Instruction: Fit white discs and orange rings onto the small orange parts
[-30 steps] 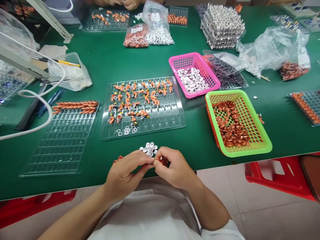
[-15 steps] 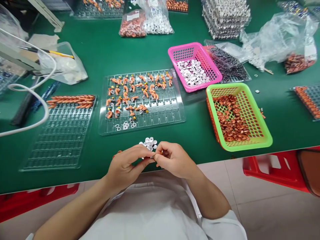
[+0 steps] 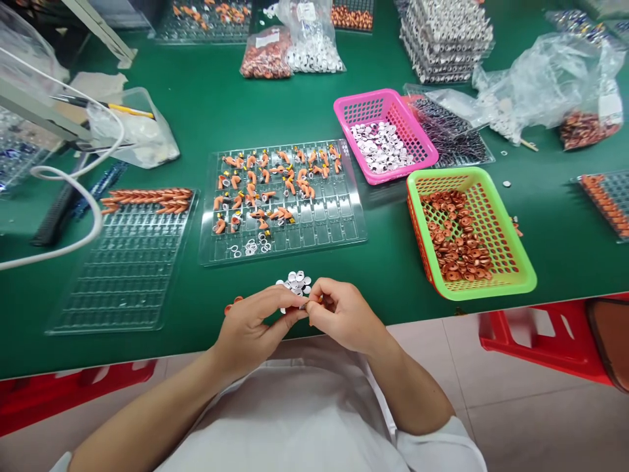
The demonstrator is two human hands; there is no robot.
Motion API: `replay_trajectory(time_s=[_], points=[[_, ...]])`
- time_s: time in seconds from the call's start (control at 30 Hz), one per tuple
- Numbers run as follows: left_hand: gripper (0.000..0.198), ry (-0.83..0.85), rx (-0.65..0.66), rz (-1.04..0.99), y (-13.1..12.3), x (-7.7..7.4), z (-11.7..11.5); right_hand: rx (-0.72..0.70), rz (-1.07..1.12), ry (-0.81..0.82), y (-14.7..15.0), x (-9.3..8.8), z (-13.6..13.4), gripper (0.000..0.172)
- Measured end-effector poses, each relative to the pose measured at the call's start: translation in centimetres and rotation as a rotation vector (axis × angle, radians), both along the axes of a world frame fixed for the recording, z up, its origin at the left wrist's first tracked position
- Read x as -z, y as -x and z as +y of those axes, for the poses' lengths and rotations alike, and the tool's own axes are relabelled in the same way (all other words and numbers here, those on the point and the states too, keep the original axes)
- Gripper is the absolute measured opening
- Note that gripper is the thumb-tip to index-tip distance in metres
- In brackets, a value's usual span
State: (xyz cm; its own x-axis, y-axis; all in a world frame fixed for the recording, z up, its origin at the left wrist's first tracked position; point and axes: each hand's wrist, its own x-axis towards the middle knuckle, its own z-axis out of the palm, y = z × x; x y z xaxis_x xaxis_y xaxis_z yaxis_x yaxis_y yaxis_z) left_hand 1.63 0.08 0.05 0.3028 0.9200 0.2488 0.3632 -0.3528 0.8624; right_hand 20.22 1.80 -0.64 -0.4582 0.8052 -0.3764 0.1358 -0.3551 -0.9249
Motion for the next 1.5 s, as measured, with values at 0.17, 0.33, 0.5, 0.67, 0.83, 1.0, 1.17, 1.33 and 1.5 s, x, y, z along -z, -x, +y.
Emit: replay_trajectory(time_s=[0.17,0.33,0.5,0.67,0.83,1.0,1.17,1.33,1.5], points=[[0.013,0.371,-0.049,-0.136,-0.2,-0.5,0.2,0.046,-0.086,-0.121,0.0,-0.4,0.0,0.014],[0.019,0.563,-0.075,-0.294,-0.1,-0.4,0.3,0.067,-0.217,-0.385,0.3,-0.7,-0.7,0.013],[0.018,0.621,-0.088,-0.329,0.0,-0.2,0.5,0.055,-0.274,-0.511,0.4,-0.6,-1.3,0.012],[0.016,0.672,-0.067,-0.421,-0.1,-0.1,0.3,0.095,-0.286,-0.641,0.7,-0.2,-1.6,0.015],[0.013,0.655,-0.109,-0.438,0.0,-0.2,0.1,0.146,-0.234,-0.718,1.1,0.1,-1.9,0.02],[0.008,0.586,-0.141,-0.456,0.1,-0.4,-0.1,0.163,-0.198,-0.732,1.4,0.0,-2.2,0.024],[0.007,0.543,-0.143,-0.449,0.2,-0.4,-0.3,0.18,-0.162,-0.747,1.7,-0.1,-2.3,0.023],[0.008,0.525,-0.174,-0.376,0.3,-0.6,-0.5,0.203,-0.13,-0.804,2.1,-0.1,-2.1,0.019],[0.009,0.501,-0.19,-0.299,0.0,-0.7,-0.8,0.217,-0.099,-0.777,2.3,0.1,-2.2,0.019]])
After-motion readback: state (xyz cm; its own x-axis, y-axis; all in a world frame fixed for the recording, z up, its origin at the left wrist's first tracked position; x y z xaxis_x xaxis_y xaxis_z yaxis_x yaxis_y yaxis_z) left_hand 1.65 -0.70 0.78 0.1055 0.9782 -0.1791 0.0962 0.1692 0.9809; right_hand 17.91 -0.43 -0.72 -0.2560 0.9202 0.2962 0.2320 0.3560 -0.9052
